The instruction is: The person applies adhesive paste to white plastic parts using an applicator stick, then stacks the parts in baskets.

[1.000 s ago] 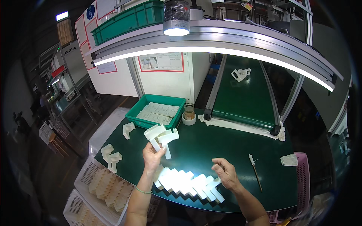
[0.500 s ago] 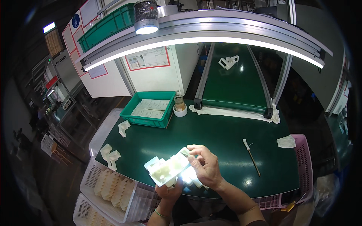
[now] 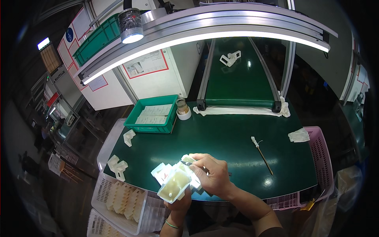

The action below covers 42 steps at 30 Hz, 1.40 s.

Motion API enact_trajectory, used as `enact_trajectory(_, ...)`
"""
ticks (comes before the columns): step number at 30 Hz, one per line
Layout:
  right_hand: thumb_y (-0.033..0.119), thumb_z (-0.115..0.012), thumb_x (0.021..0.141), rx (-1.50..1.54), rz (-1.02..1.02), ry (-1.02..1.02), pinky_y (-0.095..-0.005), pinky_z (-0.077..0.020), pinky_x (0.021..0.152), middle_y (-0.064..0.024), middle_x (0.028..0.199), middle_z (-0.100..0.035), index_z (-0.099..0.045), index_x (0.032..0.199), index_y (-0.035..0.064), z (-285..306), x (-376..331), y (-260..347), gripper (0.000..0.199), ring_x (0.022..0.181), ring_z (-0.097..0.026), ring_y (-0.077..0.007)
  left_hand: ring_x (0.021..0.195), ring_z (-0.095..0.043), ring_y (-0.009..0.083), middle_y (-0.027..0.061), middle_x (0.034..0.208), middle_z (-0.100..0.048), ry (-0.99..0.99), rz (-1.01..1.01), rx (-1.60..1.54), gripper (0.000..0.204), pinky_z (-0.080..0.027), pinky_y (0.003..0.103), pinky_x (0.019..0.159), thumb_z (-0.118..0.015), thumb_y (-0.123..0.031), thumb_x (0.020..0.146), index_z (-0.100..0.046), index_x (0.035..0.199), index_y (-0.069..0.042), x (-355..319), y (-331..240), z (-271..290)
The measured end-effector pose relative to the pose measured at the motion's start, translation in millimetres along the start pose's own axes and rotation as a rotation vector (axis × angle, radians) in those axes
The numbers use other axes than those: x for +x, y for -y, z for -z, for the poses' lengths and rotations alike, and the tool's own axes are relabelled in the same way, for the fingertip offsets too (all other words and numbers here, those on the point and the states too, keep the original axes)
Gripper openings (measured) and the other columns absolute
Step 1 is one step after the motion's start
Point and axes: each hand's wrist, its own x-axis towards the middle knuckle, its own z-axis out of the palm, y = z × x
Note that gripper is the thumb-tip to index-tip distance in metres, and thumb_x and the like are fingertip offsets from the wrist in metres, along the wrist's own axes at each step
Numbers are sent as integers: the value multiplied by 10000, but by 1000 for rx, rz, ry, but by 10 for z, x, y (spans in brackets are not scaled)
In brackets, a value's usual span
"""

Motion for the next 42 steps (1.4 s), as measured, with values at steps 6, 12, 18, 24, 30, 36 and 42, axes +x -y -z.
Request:
enact_trajectory(6,19,-692,769,-2,44,7,-268,-504,529,-162,972,-674,-598,787,0,49,28,-6,97,611,-648,-170,965,-632,352,163,1073,-630,18,-75,153,303,-519,405,823,-653,-159,823,-614,1091,-23,-2,1,-4)
enact_trajectory(12,24,-696,755,-103,109,-23,-285,-495,510,-167,952,-668,-590,780,9,43,17,18,110,578,-633,-195,1012,-621,359,183,1100,-625,-13,-68,115,328,-514,414,846,-676,-154,812,-613,1094,1,4,-18,-22)
enact_trajectory(18,20,-701,742,-144,161,-63,-291,-489,499,-168,937,-667,-580,773,15,68,17,61,124,580,-631,-201,1046,-607,369,224,1126,-607,-54,-71,-15,385,-495,430,888,-724,-118,764,-607,1104,17,14,-67,-24)
enact_trajectory(24,-5,-697,742,-162,154,-117,-279,-485,498,-152,874,-661,-586,785,8,218,15,50,120,588,-626,-195,1046,-602,381,230,1101,-614,-60,-119,49,407,-499,445,875,-736,-117,748,-603,1106,25,14,-177,-105)
enact_trajectory(30,6,-675,803,11,79,-263,-212,-427,487,-121,889,-639,-596,799,-11,457,-13,-54,81,575,-543,-79,917,-656,324,187,991,-656,16,-60,-396,390,-523,377,786,-740,-26,705,-614,1071,18,100,-283,-278)
enact_trajectory(36,22,-668,824,-36,29,-227,-186,-381,495,-87,939,-591,-612,808,-2,814,-106,-114,64,564,-455,-30,787,-658,295,144,904,-666,219,106,-500,325,-501,340,685,-716,24,684,-643,999,-12,151,-496,-556)
enact_trajectory(42,43,-687,798,-265,-103,-103,-242,-467,520,-114,971,-612,-617,794,-3,970,-117,-185,84,597,-579,-110,808,-639,335,153,913,-655,265,-44,-488,322,-488,392,703,-709,32,664,-645,974,-23,137,-697,-753)
